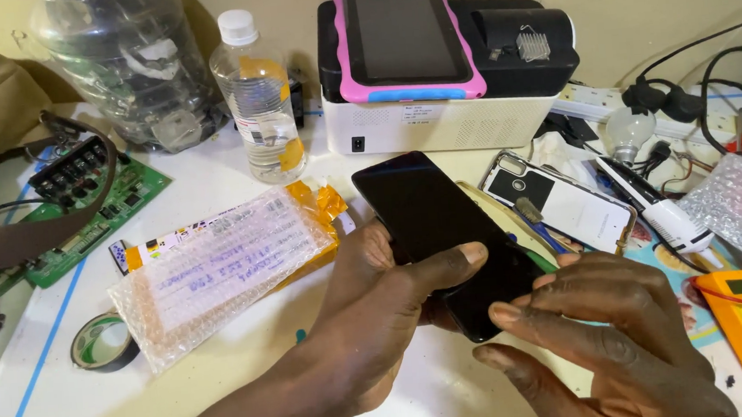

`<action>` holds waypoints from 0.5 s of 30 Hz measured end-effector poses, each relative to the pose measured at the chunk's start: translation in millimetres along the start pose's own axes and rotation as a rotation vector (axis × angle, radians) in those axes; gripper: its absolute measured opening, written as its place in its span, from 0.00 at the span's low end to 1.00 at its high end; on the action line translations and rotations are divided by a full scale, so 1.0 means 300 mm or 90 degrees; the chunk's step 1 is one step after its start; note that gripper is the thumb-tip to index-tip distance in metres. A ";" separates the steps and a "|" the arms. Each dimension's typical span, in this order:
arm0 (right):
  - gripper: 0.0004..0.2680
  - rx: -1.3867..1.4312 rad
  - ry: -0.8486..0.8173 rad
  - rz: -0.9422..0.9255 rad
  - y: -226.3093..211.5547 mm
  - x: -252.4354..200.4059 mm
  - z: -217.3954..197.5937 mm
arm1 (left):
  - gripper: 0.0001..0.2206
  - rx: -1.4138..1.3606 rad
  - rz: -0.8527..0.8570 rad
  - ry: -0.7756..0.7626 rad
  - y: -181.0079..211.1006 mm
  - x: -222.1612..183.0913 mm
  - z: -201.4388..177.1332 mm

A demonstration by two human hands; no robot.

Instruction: Disassembling a smartphone by removing internal screws and a protective plate using a screwdriver to access internal components.

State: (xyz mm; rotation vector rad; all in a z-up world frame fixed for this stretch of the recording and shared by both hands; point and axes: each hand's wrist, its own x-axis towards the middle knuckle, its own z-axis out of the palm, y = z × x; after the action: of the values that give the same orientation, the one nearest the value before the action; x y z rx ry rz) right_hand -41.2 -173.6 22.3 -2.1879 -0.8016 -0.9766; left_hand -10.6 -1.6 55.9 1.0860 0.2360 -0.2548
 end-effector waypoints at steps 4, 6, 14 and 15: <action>0.06 -0.009 0.017 0.032 -0.025 -0.007 0.015 | 0.07 0.025 0.010 0.027 -0.003 -0.003 0.003; 0.06 -0.021 0.009 0.045 -0.033 -0.013 0.012 | 0.07 0.020 0.025 0.021 -0.009 -0.003 0.006; 0.07 0.200 -0.074 0.053 0.164 -0.088 -0.050 | 0.10 0.012 0.012 0.062 0.011 -0.001 0.001; 0.07 0.200 -0.073 0.052 0.104 -0.067 -0.021 | 0.10 0.013 0.013 0.062 0.012 0.000 -0.003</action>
State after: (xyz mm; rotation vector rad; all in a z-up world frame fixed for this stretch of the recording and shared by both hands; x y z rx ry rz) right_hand -32.3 -203.5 1.2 -1.9984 -0.8475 -0.6408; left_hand -9.5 0.7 58.5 1.1225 0.3095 -0.1861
